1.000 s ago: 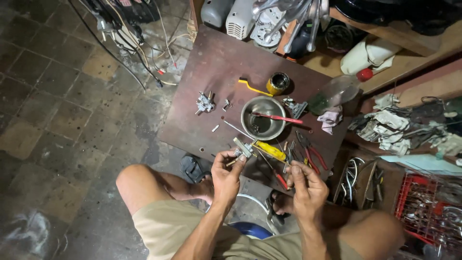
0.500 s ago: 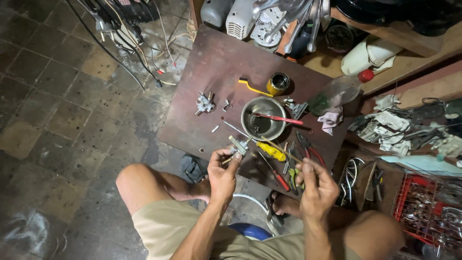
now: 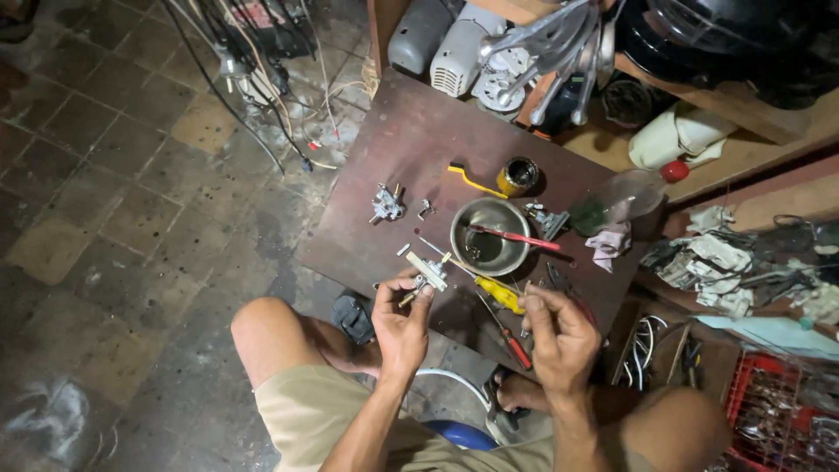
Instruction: Repairing and adjusting small mechanical components using pliers and a screwdriver on a workbench.
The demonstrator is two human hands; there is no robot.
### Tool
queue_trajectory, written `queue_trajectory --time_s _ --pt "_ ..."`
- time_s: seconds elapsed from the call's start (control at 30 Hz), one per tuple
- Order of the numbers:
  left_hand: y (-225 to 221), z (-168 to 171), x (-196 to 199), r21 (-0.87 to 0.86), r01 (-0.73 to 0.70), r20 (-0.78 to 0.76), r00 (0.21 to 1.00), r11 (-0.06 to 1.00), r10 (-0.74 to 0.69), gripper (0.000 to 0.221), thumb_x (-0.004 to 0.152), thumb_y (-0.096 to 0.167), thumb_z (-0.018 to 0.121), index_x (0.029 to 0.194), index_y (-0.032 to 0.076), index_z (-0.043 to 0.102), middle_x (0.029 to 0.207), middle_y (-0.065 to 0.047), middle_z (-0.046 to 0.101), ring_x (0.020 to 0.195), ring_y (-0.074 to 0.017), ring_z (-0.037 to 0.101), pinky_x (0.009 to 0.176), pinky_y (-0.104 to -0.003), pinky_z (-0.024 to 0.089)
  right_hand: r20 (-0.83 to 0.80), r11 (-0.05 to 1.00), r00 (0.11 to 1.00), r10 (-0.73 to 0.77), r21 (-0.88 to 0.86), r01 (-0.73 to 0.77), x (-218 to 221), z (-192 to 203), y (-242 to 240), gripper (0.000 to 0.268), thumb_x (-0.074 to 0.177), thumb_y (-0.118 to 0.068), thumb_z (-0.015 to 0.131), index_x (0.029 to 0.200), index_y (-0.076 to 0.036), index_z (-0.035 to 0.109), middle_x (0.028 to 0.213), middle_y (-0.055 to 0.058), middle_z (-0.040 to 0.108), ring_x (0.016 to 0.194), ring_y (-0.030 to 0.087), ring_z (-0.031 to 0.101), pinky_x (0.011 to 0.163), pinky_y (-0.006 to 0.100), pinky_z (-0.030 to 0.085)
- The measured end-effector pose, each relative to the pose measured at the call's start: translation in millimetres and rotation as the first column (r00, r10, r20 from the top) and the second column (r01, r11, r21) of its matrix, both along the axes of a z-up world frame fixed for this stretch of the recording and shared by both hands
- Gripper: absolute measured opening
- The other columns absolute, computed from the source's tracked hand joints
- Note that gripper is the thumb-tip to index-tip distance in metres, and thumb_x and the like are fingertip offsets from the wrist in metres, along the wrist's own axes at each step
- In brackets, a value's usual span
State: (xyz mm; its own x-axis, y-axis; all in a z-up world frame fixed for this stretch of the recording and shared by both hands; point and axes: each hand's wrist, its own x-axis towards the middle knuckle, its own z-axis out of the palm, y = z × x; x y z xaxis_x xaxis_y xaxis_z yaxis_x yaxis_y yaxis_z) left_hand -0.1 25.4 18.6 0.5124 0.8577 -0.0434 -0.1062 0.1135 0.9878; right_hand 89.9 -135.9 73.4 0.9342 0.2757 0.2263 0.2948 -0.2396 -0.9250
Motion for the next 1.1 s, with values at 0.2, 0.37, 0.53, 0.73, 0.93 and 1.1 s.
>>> queue_trajectory --time_s 0.2,0.37,0.53,0.73,0.93,1.1 --pt "-3 -2 -4 -0.055 0.0 0.017 1.0 0.998 0.001 0.02 0.085 0.016 0.075 0.096 0.012 0.058 0.118 -0.012 0.071 0.099 -0.018 0.068 0.087 -0.03 0.054 -0.032 0.997 0.998 0.06 0.044 -0.059 -4 -3 0 0.018 0.098 -0.011 0.061 0.108 0.0 0.07 0.086 0.008 0.073 0.061 0.011 0.061 0.064 0.021 0.054" --pt "-5 1 -6 -0.061 0.005 -0.007 1.0 0.998 -0.005 0.019 0.085 0.015 0.075 0.096 0.012 0.059 0.119 -0.012 0.071 0.101 -0.0188 0.07 0.088 -0.031 0.057 0.003 0.996 0.997 0.081 0.024 -0.081 -6 -3 0 0.019 0.097 -0.014 0.062 0.108 -0.001 0.071 0.086 0.008 0.074 0.059 0.01 0.061 0.059 0.021 0.054" --pt "-5 2 -6 -0.041 0.014 0.002 1.0 0.999 -0.014 0.019 0.085 0.015 0.075 0.095 0.012 0.059 0.118 -0.013 0.071 0.101 -0.0199 0.071 0.09 -0.031 0.057 0.01 0.998 0.998 0.065 -0.006 -0.065 -8 -4 0 0.018 0.096 -0.015 0.063 0.107 -0.003 0.072 0.086 0.006 0.076 0.06 0.01 0.064 0.059 0.021 0.054" --pt "-6 2 -5 -0.055 0.02 0.019 1.0 0.998 -0.019 0.02 0.085 0.015 0.075 0.096 0.012 0.059 0.119 -0.014 0.072 0.102 -0.0209 0.071 0.091 -0.032 0.057 0.006 0.998 0.998 0.058 -0.01 -0.058 -10 -3 -7 0.018 0.096 -0.016 0.063 0.107 -0.005 0.072 0.086 0.005 0.076 0.059 0.009 0.063 0.059 0.021 0.054" --pt "-5 -2 -5 -0.091 0.009 0.026 1.0 0.996 -0.006 0.019 0.086 0.009 0.074 0.097 0.011 0.058 0.119 -0.012 0.072 0.099 -0.019 0.07 0.087 -0.03 0.058 0.156 0.99 0.985 0.075 0.104 -0.092 3 -29 -23 0.015 0.098 -0.009 0.062 0.108 -0.001 0.068 0.085 0.009 0.074 0.058 0.011 0.067 0.051 0.019 0.059" --pt "-1 -5 -9 -0.297 -0.044 0.019 0.998 0.954 0.052 0.023 0.087 0.004 0.077 0.1 0.006 0.058 0.095 -0.009 0.068 0.073 -0.0151 0.066 0.065 -0.025 0.06 0.06 0.982 0.981 -0.187 -0.031 0.189 50 -8 5 0.019 0.1 -0.006 0.064 0.112 0.006 0.071 0.093 0.026 0.069 0.071 0.024 0.06 0.063 0.04 0.052"
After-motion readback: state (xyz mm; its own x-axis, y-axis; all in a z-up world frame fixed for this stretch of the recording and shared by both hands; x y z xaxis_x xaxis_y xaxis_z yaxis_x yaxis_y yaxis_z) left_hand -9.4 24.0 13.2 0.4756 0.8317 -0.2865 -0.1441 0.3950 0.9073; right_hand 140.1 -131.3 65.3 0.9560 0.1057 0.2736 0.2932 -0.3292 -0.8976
